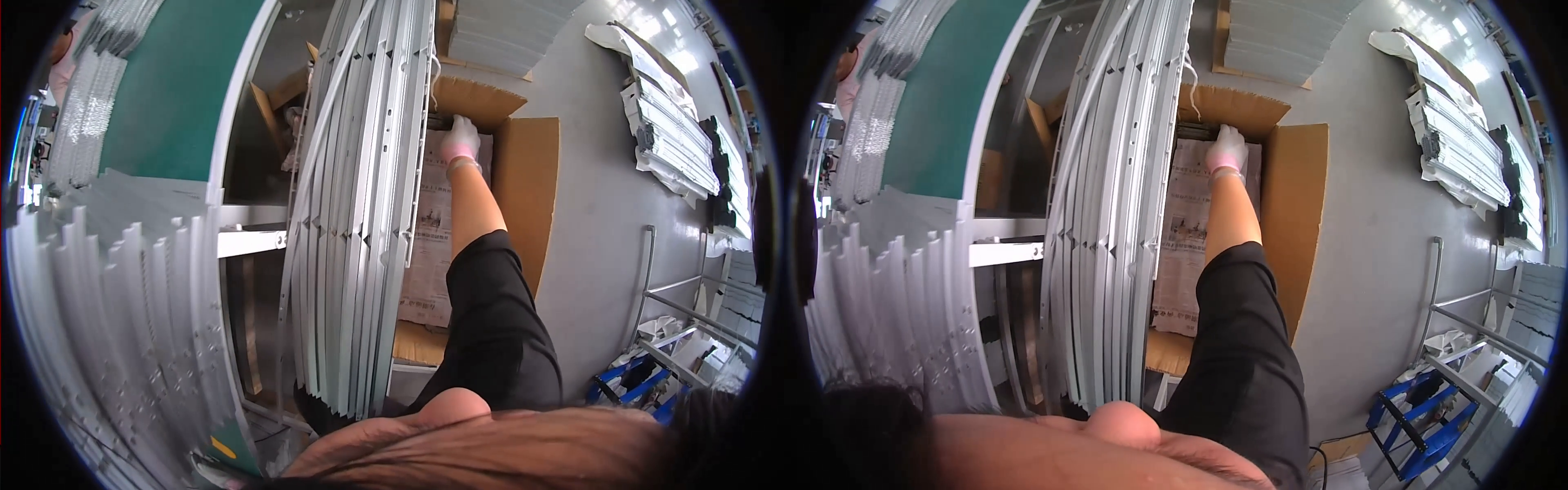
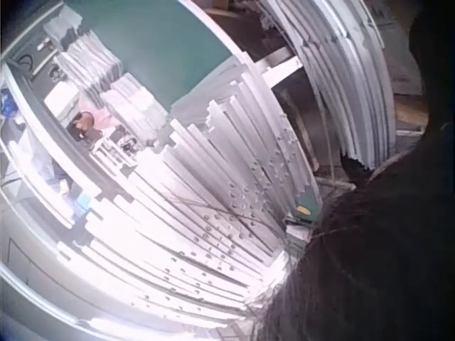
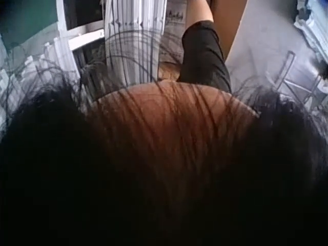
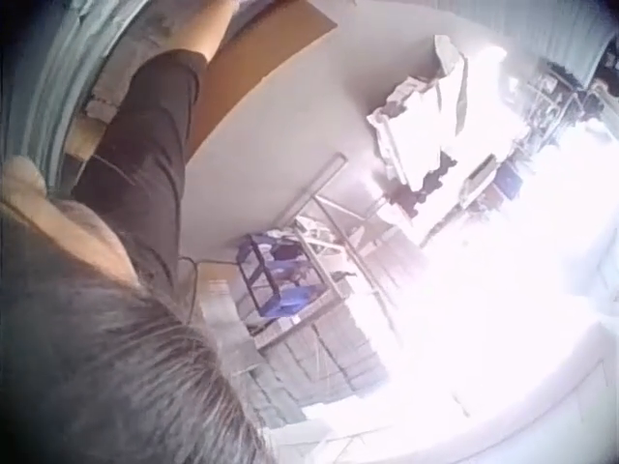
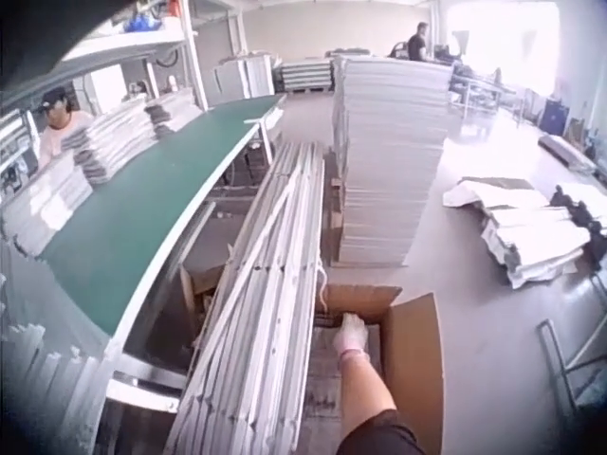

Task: Assembling metal frames onto mesh filter screens, using a mallet for fitting, and stacking finished units.

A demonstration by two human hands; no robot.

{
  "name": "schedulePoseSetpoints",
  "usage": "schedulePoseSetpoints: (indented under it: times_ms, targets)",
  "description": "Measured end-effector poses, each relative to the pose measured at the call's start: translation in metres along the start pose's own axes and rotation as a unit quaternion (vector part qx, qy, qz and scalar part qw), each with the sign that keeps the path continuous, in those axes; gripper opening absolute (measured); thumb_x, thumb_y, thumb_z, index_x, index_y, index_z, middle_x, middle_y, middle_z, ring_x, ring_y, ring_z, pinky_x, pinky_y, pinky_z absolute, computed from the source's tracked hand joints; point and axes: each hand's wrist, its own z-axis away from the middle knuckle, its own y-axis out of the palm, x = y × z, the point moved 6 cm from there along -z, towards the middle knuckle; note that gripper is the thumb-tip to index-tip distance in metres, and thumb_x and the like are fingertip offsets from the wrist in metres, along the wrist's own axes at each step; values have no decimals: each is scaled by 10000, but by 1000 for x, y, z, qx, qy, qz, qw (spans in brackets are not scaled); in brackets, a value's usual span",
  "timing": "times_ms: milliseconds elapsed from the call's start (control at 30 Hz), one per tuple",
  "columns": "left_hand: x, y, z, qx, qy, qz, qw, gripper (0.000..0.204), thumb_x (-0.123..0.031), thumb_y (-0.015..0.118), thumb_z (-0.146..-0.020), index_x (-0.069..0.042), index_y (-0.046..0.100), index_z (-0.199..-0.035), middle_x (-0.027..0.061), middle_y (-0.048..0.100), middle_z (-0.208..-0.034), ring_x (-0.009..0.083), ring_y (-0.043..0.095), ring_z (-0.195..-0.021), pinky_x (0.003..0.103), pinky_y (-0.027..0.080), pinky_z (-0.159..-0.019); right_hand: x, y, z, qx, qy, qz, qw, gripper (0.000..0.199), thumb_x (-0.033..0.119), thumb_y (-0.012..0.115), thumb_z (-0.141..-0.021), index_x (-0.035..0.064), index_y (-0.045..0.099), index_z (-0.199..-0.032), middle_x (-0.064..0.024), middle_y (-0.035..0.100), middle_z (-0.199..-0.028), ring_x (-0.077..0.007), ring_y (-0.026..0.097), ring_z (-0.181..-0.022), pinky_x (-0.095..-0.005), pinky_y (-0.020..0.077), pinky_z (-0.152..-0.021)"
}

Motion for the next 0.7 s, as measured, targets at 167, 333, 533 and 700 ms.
schedulePoseSetpoints:
  times_ms: [167, 333, 533, 700]
  targets:
    - [10, 32, 4, 20, 3, -16, 1000, 470, -272, 366, -1049, 76, 447, -1354, 188, 491, -1350, 278, 468, -1240, 372, 349, -1071, 7, 7, 2, 72, 21, 7, 997, 366, 262, 652, -804, 127, 651, -1144, -113, 605, -1135, -329, 581, -1064, -446, 505, -908]
    - [15, 48, 0, 27, 13, -16, 999, 468, -274, 361, -1050, 75, 451, -1348, 181, 495, -1338, 272, 470, -1230, 369, 349, -1068, 30, 9, 6, 86, -15, 90, 992, 401, 317, 726, -735, 154, 669, -1097, -84, 617, -1109, -284, 579, -1057, -430, 495, -832]
    - [20, 65, -14, 38, 32, -2, 999, 465, -276, 356, -1051, 73, 455, -1342, 173, 499, -1323, 265, 472, -1217, 365, 349, -1065, 48, 33, -9, 26, -180, 178, 967, 103, 143, 546, -864, 157, 633, -916, -3, 668, -889, -205, 648, -875, -425, 471, -736]
    - [27, 66, -30, 32, 44, 11, 998, 462, -277, 351, -1053, 72, 459, -1336, 166, 502, -1311, 260, 474, -1207, 361, 349, -1062, 47, 8, 4, 10, -180, 174, 968, 191, 167, 597, -849, 145, 612, -1038, -27, 667, -967, -221, 644, -945, -418, 478, -764]
